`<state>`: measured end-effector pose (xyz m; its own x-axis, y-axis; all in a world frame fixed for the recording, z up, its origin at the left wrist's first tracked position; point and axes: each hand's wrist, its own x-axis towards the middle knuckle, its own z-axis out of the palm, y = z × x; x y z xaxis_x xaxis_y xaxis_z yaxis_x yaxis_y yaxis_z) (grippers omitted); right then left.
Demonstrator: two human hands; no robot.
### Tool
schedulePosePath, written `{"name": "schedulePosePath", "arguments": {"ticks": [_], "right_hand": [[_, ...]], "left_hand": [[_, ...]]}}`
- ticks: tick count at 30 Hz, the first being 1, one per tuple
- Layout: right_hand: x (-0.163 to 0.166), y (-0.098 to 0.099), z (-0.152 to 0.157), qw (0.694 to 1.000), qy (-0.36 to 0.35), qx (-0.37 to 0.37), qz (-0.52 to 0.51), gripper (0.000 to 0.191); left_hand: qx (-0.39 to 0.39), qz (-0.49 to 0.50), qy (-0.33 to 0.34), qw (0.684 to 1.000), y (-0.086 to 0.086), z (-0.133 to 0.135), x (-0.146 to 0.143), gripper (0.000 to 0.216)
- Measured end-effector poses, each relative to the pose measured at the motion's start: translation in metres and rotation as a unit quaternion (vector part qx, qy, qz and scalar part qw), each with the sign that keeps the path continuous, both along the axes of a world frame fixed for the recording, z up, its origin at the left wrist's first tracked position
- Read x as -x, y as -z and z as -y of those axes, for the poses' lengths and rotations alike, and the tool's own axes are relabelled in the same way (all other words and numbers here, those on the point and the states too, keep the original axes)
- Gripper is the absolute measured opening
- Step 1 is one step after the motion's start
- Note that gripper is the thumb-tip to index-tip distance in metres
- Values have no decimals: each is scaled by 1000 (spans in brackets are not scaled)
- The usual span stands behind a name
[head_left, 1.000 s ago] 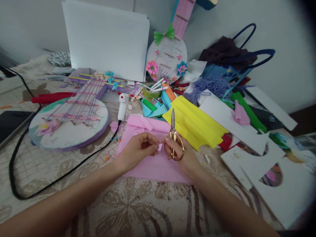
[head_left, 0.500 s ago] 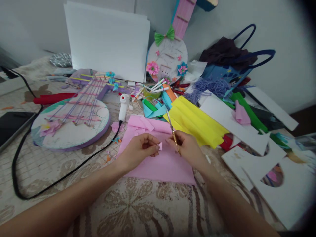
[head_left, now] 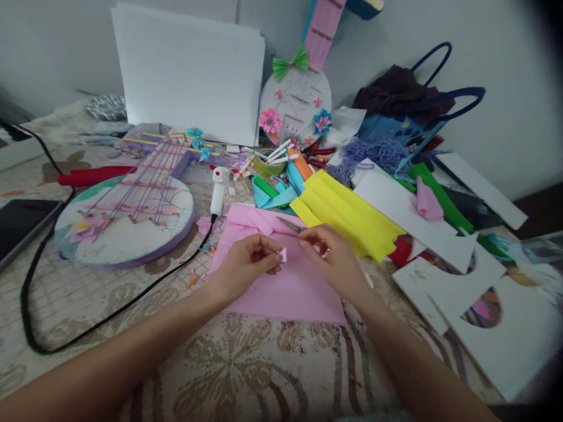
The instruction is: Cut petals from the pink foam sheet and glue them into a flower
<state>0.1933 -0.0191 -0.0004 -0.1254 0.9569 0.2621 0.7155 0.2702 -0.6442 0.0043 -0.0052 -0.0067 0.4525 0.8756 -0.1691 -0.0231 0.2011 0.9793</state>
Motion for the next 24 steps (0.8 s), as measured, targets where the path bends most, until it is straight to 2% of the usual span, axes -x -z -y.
{"name": "schedulePosePath", "arguments": {"ticks": [3,8,12,16,21,24], "right_hand": [[11,1,5,973,-102,134,-158,13],[18,6,7,939,-105,193,-266,5],[17,5,7,926,-110,211,-293,5],[18,5,7,925,-107,216,-295,3],[16,7,6,926,-99,223,-287,4],[16,6,6,927,-101,226,-282,4]], "left_hand": [[-9,-2,-7,1000,0,0,0,18],[-22,-1,3,1000,1,-1,0,18],[-18,-7,-7,1000,2,-1,0,18],[-11,-11,8,1000,-1,-1,-1,16],[-6,-31,-5,1000,-6,-2,1,17],[-19,-30,21,999,-6,-3,2,16]]}}
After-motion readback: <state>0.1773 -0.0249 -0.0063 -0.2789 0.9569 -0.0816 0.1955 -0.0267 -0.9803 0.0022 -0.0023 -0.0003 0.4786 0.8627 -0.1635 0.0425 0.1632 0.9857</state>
